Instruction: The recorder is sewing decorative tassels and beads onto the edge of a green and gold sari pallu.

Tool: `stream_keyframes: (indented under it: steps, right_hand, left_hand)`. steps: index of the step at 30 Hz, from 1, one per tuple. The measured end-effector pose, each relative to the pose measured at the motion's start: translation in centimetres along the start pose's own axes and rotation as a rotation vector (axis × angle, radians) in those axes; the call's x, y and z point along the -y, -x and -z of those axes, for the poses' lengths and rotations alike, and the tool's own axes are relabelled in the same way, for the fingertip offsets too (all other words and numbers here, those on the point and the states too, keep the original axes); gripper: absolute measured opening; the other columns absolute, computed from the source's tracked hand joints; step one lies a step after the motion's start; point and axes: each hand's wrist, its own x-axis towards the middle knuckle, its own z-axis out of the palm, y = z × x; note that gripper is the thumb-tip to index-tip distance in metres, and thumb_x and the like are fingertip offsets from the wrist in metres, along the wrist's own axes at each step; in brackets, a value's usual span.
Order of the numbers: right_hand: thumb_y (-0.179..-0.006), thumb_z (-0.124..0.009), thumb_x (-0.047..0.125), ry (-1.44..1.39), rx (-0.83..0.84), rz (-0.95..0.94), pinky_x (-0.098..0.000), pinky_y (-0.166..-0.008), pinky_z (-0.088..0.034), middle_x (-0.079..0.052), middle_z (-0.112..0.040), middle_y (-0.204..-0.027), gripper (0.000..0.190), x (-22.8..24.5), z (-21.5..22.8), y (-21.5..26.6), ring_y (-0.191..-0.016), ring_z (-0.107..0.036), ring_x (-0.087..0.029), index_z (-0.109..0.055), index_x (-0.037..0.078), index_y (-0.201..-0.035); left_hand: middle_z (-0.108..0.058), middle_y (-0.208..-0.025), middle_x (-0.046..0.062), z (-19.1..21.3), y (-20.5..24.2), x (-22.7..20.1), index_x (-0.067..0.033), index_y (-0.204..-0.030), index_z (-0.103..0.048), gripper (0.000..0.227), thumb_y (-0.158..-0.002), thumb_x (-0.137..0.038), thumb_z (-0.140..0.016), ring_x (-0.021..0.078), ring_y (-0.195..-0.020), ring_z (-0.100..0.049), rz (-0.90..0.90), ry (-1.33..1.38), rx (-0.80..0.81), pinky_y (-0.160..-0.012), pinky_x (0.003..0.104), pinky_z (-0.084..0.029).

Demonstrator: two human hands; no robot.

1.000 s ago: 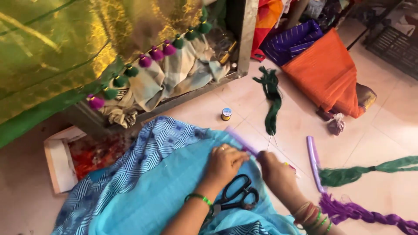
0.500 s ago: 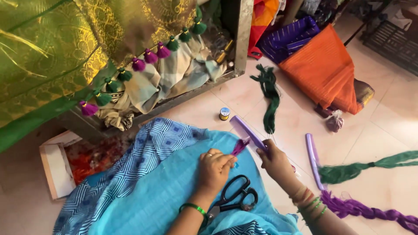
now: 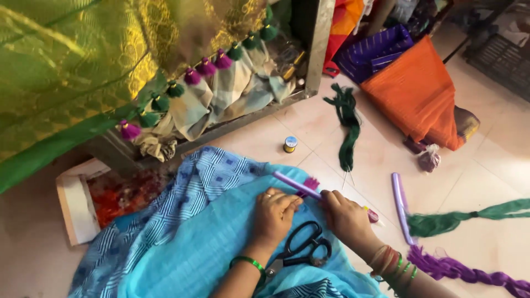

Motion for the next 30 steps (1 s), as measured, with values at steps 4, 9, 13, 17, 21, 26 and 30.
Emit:
stream_keyframes:
  steps: [4, 9, 13, 17, 21, 26, 30]
  right_hand:
    - [-0.096, -0.059, 0.018, -0.206, 0.068, -0.272, -0.049, -0.06, -0.055, -0.017, -0.069, -0.081, 0.016, -3.2, -1.8, -0.7, -0.068, -0.069, -0.037, -0.057, 0.007, -0.108]
    - [-0.094, -0.059, 0.017, -0.002, 0.023, -0.061, -0.0505, -0.063, -0.053, -0.016, -0.068, -0.082, 0.013, 0.7, 0.1, 0.0, -0.074, -0.067, -0.038, -0.059, 0.01, -0.104]
    - [-0.093, -0.059, 0.014, -0.043, 0.046, -0.034, -0.0505, -0.061, -0.053, -0.017, -0.068, -0.082, 0.01, -0.9, -0.4, -1.3, -0.071, -0.067, -0.039, -0.059, 0.011, -0.102]
    - [-0.094, -0.059, 0.016, -0.13, 0.078, -0.146, -0.0494, -0.06, -0.054, -0.015, -0.069, -0.079, 0.012, 1.5, 0.5, -0.9, -0.068, -0.07, -0.037, -0.059, 0.012, -0.105]
    - [-0.089, -0.062, 0.017, -0.036, 0.12, 0.059, -0.0509, -0.058, -0.054, -0.015, -0.07, -0.081, 0.02, 0.8, 0.2, -1.3, -0.068, -0.069, -0.038, -0.061, 0.014, -0.108]
    - [-0.096, -0.059, 0.019, 0.03, 0.115, -0.207, -0.0525, -0.063, -0.053, -0.017, -0.071, -0.085, 0.023, 0.5, -0.7, -1.8, -0.073, -0.068, -0.041, -0.06, 0.015, -0.119]
    - [-0.087, -0.058, 0.016, 0.084, 0.182, -0.001, -0.0509, -0.062, -0.054, -0.017, -0.071, -0.088, 0.034, 1.4, 0.6, -1.2, -0.072, -0.069, -0.04, -0.06, 0.015, -0.121]
  left_hand:
    - [-0.075, -0.079, -0.003, 0.2, 0.0, 0.2, -0.0127, -0.088, -0.076, 0.01, -0.091, -0.017, -0.067, 0.0216, -0.085, -0.066, -0.02, 0.016, -0.076, -0.08, 0.041, -0.047]
    - [-0.075, -0.079, -0.003, 0.1, 0.2, 0.3, -0.0123, -0.087, -0.077, 0.011, -0.089, -0.013, -0.066, 0.0227, -0.086, -0.066, -0.012, 0.041, -0.064, -0.08, 0.041, -0.048]
    - [-0.076, -0.082, -0.002, 0.1, 0.0, 0.6, -0.0102, -0.09, -0.075, 0.006, -0.09, -0.011, -0.069, 0.0214, -0.085, -0.067, -0.046, 0.059, -0.121, -0.081, 0.039, -0.05]
    - [-0.075, -0.087, 0.001, 0.7, 0.4, 0.2, -0.0086, -0.097, -0.075, 0.009, -0.091, -0.011, -0.068, 0.0239, -0.09, -0.066, -0.063, 0.094, -0.13, -0.083, 0.038, -0.052]
    - [-0.074, -0.09, 0.004, 0.7, 0.0, 0.1, -0.0092, -0.095, -0.075, 0.007, -0.092, -0.014, -0.07, 0.0258, -0.089, -0.065, -0.09, 0.024, -0.149, -0.083, 0.041, -0.05]
    - [-0.074, -0.086, 0.001, 0.5, 0.1, 0.8, -0.0099, -0.094, -0.074, 0.007, -0.094, -0.012, -0.067, 0.0249, -0.09, -0.066, -0.054, 0.079, -0.15, -0.083, 0.039, -0.051]
    - [-0.074, -0.086, 0.003, 0.6, -0.2, 0.5, -0.009, -0.094, -0.074, 0.008, -0.094, -0.012, -0.066, 0.0251, -0.086, -0.066, -0.032, 0.076, -0.116, -0.082, 0.039, -0.051]
